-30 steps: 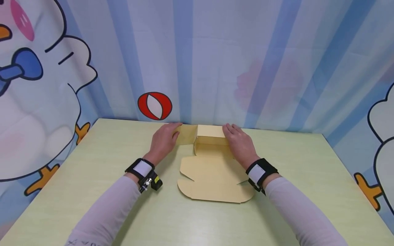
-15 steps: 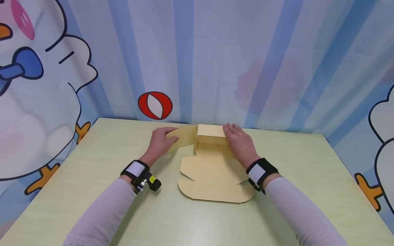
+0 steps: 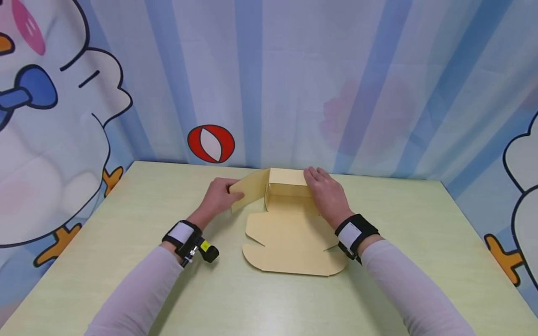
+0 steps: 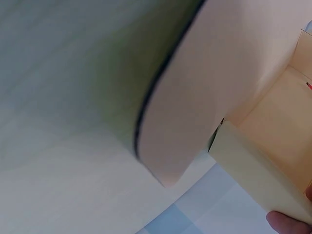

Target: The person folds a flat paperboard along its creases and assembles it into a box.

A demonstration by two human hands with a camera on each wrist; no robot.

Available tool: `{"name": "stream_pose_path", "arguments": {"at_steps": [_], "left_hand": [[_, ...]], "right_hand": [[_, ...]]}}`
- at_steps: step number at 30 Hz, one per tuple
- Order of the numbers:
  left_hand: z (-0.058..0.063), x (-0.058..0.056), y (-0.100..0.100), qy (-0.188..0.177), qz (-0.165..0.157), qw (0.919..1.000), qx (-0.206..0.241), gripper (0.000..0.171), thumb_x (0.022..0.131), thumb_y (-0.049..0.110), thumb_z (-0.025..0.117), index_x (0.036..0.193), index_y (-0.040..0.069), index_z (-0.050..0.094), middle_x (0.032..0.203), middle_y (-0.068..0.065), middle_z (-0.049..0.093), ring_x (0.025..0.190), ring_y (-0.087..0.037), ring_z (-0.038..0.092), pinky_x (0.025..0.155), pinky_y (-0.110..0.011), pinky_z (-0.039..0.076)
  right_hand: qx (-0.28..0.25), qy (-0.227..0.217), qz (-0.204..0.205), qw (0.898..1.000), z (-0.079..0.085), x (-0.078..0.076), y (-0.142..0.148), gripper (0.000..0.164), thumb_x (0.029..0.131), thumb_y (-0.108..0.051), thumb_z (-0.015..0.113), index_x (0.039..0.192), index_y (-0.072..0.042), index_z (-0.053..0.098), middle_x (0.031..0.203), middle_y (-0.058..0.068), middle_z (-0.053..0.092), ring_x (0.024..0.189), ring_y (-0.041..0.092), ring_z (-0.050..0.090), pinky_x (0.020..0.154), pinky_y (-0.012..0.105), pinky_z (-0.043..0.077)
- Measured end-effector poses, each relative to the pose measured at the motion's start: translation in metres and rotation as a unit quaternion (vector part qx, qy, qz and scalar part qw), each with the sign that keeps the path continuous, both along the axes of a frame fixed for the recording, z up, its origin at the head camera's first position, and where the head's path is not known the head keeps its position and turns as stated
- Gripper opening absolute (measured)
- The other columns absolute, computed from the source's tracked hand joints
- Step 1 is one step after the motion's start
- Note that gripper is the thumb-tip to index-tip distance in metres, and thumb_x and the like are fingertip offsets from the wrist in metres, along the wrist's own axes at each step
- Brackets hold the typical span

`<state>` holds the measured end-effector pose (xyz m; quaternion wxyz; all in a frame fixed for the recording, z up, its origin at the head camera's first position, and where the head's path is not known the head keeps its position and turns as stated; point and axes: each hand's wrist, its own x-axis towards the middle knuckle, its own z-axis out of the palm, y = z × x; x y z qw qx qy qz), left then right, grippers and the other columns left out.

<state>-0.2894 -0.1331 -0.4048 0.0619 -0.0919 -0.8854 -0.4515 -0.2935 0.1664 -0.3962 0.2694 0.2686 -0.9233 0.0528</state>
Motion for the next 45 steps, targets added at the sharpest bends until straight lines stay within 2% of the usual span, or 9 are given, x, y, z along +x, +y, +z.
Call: {"name": "stream_pose_path", "arguments": {"at_steps": [14, 28, 38, 45], "left_hand": [[0.012, 0.009, 0.017, -0.042, -0.006, 0.9991, 0.005, 0.035, 0.081, 0.01, 0.076, 0.115, 0.01, 0.075, 0.101, -0.009, 0.077, 0.084, -0.017, 0.065, 0.069, -0.023, 0.053], [0.022, 0.014, 0.032, -0.053, 0.004, 0.9986, 0.006, 0.036, 0.08, 0.012, 0.077, 0.116, 0.01, 0.074, 0.101, -0.008, 0.077, 0.087, -0.017, 0.065, 0.063, -0.021, 0.051], [0.019, 0.02, 0.039, -0.054, 0.006, 0.9985, 0.012, 0.038, 0.079, 0.011, 0.079, 0.117, 0.009, 0.074, 0.104, -0.009, 0.077, 0.094, -0.02, 0.068, 0.069, -0.025, 0.056], [0.017, 0.022, 0.041, -0.082, -0.001, 0.9959, 0.039, 0.046, 0.077, 0.012, 0.082, 0.121, 0.007, 0.071, 0.108, -0.011, 0.076, 0.099, -0.023, 0.071, 0.079, -0.031, 0.06]], "right_hand": [[-0.001, 0.001, -0.015, 1.0, 0.001, 0.0, -0.001, 0.044, 0.091, 0.015, 0.053, 0.132, 0.003, 0.058, 0.131, 0.023, 0.063, 0.118, 0.042, 0.062, 0.093, 0.05, 0.054], [0.001, -0.008, -0.029, 1.0, 0.004, 0.0, -0.002, 0.043, 0.092, 0.014, 0.053, 0.133, 0.003, 0.058, 0.132, 0.023, 0.062, 0.12, 0.042, 0.062, 0.093, 0.05, 0.054], [-0.004, -0.011, -0.023, 1.0, 0.003, 0.0, -0.004, 0.043, 0.093, 0.014, 0.052, 0.134, 0.003, 0.058, 0.132, 0.023, 0.062, 0.12, 0.043, 0.061, 0.093, 0.051, 0.053], [0.001, -0.01, -0.023, 1.0, 0.002, 0.0, -0.005, 0.042, 0.093, 0.014, 0.052, 0.133, 0.003, 0.057, 0.132, 0.023, 0.062, 0.119, 0.043, 0.062, 0.093, 0.052, 0.053]]}}
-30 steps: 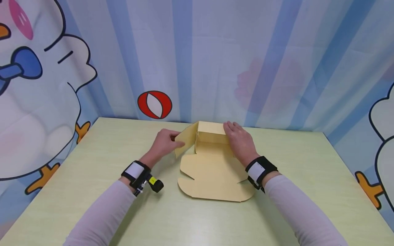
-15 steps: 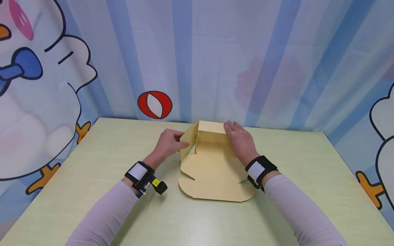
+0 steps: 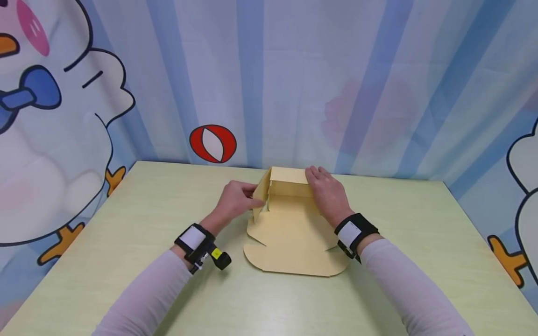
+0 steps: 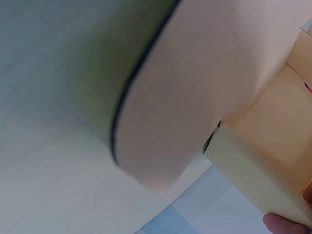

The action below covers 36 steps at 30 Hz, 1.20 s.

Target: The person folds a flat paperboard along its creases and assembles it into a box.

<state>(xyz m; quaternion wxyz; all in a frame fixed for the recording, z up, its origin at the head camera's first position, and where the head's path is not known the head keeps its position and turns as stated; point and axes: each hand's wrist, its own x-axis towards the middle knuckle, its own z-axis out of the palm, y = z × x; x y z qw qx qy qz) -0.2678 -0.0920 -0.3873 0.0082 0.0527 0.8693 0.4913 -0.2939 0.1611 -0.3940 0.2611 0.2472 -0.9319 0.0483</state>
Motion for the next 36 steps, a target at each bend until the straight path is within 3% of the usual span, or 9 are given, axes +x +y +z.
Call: {"name": "stream_pose_path", "arguments": {"at_steps": [6, 23, 31, 36], "left_hand": [[-0.001, 0.002, 0.005, -0.018, -0.004, 0.9995, 0.025, 0.051, 0.076, 0.013, 0.084, 0.124, 0.006, 0.069, 0.112, -0.012, 0.075, 0.103, -0.024, 0.072, 0.087, -0.036, 0.059], [-0.002, 0.008, 0.011, -0.015, -0.039, 0.9979, 0.05, 0.068, 0.069, 0.029, 0.091, 0.127, 0.003, 0.065, 0.113, -0.013, 0.075, 0.104, -0.023, 0.073, 0.087, -0.037, 0.059], [-0.003, 0.008, 0.011, -0.01, -0.047, 0.998, 0.041, 0.068, 0.067, 0.035, 0.092, 0.125, 0.008, 0.067, 0.113, -0.009, 0.075, 0.103, -0.021, 0.073, 0.085, -0.036, 0.059], [-0.005, 0.007, 0.008, -0.014, -0.06, 0.9965, 0.057, 0.067, 0.068, 0.03, 0.092, 0.125, 0.008, 0.067, 0.114, -0.008, 0.074, 0.105, -0.021, 0.072, 0.089, -0.036, 0.059]], "right_hand": [[0.004, 0.001, -0.004, 1.0, -0.001, -0.001, 0.001, 0.041, 0.093, 0.012, 0.053, 0.133, 0.003, 0.057, 0.132, 0.023, 0.062, 0.119, 0.043, 0.062, 0.093, 0.051, 0.053], [0.009, -0.001, -0.006, 1.0, 0.0, 0.0, 0.0, 0.039, 0.095, 0.008, 0.053, 0.134, 0.002, 0.057, 0.133, 0.023, 0.062, 0.12, 0.042, 0.061, 0.094, 0.051, 0.053], [0.003, 0.006, -0.001, 1.0, 0.0, 0.001, 0.001, 0.039, 0.095, 0.008, 0.054, 0.133, 0.003, 0.058, 0.132, 0.023, 0.063, 0.119, 0.043, 0.062, 0.092, 0.052, 0.054], [0.0, 0.008, 0.005, 1.0, 0.0, 0.002, 0.001, 0.04, 0.094, 0.009, 0.055, 0.133, 0.003, 0.058, 0.132, 0.023, 0.063, 0.119, 0.043, 0.062, 0.092, 0.051, 0.054]]}}
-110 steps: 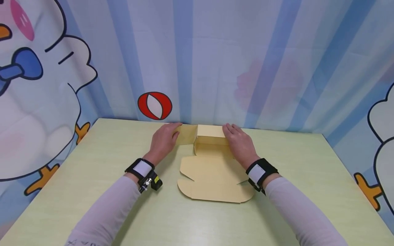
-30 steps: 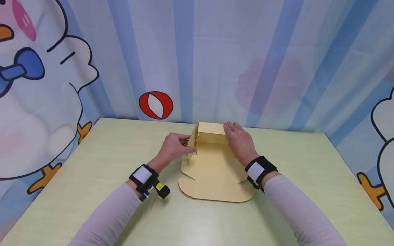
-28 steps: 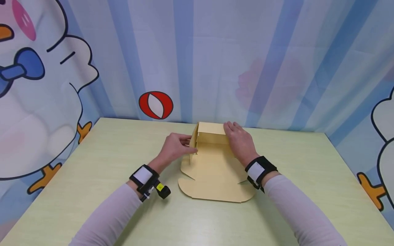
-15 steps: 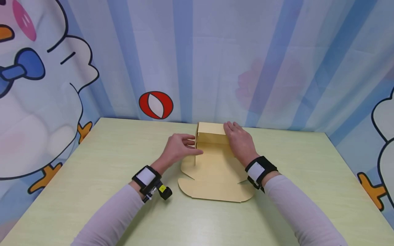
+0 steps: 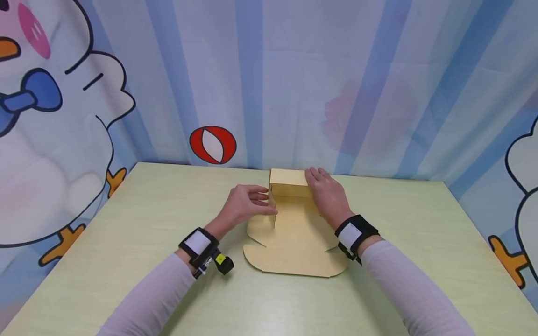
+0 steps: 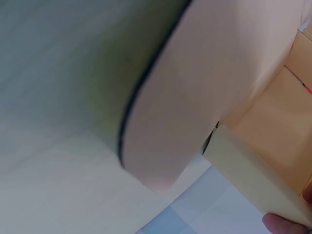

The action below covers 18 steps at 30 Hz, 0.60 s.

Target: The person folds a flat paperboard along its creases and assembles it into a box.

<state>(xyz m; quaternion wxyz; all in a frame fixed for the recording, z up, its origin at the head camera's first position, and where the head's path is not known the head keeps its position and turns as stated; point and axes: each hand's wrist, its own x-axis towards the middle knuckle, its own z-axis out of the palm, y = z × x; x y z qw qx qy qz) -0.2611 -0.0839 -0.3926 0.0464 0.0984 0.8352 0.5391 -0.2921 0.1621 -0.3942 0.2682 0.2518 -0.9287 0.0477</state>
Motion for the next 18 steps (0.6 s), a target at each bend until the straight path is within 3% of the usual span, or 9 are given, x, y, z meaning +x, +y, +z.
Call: {"name": "stream_pose_path", "arguments": {"at_steps": [7, 14, 18], "left_hand": [[-0.004, -0.007, -0.003, 0.027, -0.008, 0.9996, -0.006, 0.058, 0.069, 0.024, 0.091, 0.119, 0.006, 0.07, 0.109, -0.011, 0.075, 0.098, -0.022, 0.074, 0.084, -0.033, 0.06], [-0.009, -0.017, 0.0, 0.052, 0.026, 0.9975, -0.04, 0.049, 0.068, 0.026, 0.092, 0.107, 0.009, 0.07, 0.093, -0.006, 0.077, 0.082, -0.016, 0.073, 0.07, -0.027, 0.058], [-0.01, -0.022, 0.006, 0.078, 0.04, 0.9937, -0.07, 0.057, 0.067, 0.029, 0.092, 0.114, 0.008, 0.067, 0.085, -0.005, 0.076, 0.076, -0.015, 0.07, 0.067, -0.026, 0.055]], "right_hand": [[-0.005, -0.007, 0.003, 1.0, 0.0, 0.0, 0.0, 0.041, 0.094, 0.011, 0.053, 0.134, 0.003, 0.058, 0.133, 0.023, 0.062, 0.121, 0.042, 0.061, 0.094, 0.051, 0.053], [-0.006, -0.008, 0.005, 1.0, -0.001, 0.0, 0.0, 0.041, 0.094, 0.011, 0.053, 0.134, 0.003, 0.058, 0.133, 0.023, 0.062, 0.121, 0.042, 0.061, 0.095, 0.051, 0.053], [-0.007, -0.004, 0.006, 1.0, -0.001, 0.001, 0.0, 0.041, 0.094, 0.012, 0.053, 0.133, 0.003, 0.058, 0.132, 0.023, 0.062, 0.12, 0.042, 0.061, 0.094, 0.051, 0.053]]}}
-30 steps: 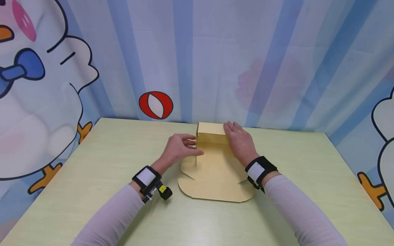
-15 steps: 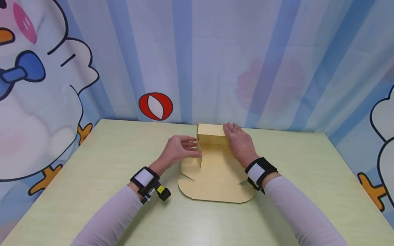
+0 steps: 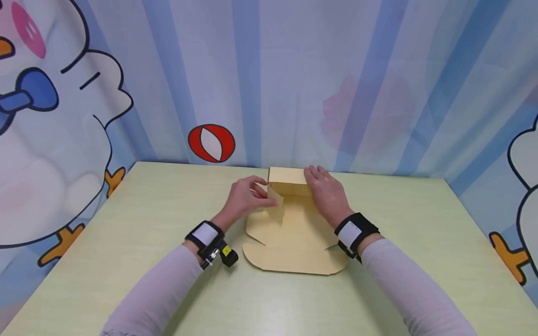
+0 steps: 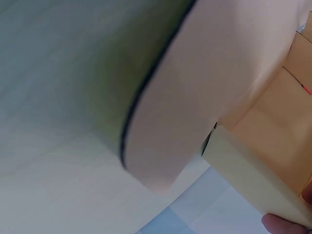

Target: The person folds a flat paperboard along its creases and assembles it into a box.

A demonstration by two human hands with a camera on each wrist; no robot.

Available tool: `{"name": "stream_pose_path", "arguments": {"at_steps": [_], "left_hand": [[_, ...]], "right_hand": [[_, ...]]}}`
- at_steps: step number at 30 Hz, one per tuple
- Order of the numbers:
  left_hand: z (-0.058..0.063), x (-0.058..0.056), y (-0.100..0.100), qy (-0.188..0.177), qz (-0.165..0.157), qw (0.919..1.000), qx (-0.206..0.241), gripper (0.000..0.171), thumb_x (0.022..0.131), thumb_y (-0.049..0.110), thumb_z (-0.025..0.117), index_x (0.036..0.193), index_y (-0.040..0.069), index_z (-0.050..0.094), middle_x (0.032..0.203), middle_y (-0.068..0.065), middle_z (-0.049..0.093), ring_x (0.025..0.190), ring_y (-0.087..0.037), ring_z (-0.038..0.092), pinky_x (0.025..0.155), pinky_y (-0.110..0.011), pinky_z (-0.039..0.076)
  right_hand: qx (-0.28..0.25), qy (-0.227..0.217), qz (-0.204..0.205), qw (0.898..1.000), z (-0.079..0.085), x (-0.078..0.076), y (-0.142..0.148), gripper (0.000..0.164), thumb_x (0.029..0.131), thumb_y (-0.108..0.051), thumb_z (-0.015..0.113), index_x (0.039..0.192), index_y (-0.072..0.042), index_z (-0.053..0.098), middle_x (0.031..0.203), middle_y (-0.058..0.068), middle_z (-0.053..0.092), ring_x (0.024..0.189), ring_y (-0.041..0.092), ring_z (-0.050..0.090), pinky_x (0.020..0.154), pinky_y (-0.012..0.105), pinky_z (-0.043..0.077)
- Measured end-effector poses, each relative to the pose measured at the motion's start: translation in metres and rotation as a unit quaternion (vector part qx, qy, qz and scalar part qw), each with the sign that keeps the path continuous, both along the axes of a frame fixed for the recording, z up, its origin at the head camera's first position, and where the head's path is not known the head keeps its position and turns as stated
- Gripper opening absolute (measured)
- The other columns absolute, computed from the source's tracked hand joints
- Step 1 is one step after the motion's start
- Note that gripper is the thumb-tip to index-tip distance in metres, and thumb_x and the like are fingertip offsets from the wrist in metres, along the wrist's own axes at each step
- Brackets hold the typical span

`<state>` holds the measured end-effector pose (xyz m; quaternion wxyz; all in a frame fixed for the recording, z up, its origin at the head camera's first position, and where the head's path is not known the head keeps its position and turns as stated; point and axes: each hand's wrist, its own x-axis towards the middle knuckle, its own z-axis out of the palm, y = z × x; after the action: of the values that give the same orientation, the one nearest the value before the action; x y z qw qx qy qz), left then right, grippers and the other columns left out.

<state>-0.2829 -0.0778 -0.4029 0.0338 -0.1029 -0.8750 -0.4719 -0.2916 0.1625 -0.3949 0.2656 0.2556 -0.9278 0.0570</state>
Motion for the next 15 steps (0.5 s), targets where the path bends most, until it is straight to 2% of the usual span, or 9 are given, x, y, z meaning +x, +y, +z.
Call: {"name": "stream_pose_path", "arguments": {"at_steps": [6, 15], "left_hand": [[0.004, -0.002, 0.007, 0.011, 0.009, 0.998, -0.062, 0.072, 0.07, 0.035, 0.09, 0.128, 0.003, 0.063, 0.08, -0.003, 0.071, 0.071, -0.013, 0.063, 0.073, -0.027, 0.053], [0.003, -0.006, 0.015, 0.021, 0.002, 0.9933, -0.114, 0.072, 0.076, 0.043, 0.084, 0.13, 0.001, 0.06, 0.07, -0.001, 0.064, 0.058, -0.009, 0.056, 0.055, -0.02, 0.043]], "right_hand": [[-0.002, -0.002, 0.0, 1.0, 0.002, 0.001, 0.0, 0.041, 0.094, 0.011, 0.053, 0.134, 0.002, 0.058, 0.132, 0.023, 0.062, 0.121, 0.042, 0.061, 0.094, 0.051, 0.053], [0.003, -0.013, -0.007, 1.0, 0.001, 0.005, 0.001, 0.045, 0.092, 0.015, 0.051, 0.135, 0.002, 0.057, 0.134, 0.023, 0.061, 0.123, 0.042, 0.059, 0.095, 0.051, 0.053]]}}
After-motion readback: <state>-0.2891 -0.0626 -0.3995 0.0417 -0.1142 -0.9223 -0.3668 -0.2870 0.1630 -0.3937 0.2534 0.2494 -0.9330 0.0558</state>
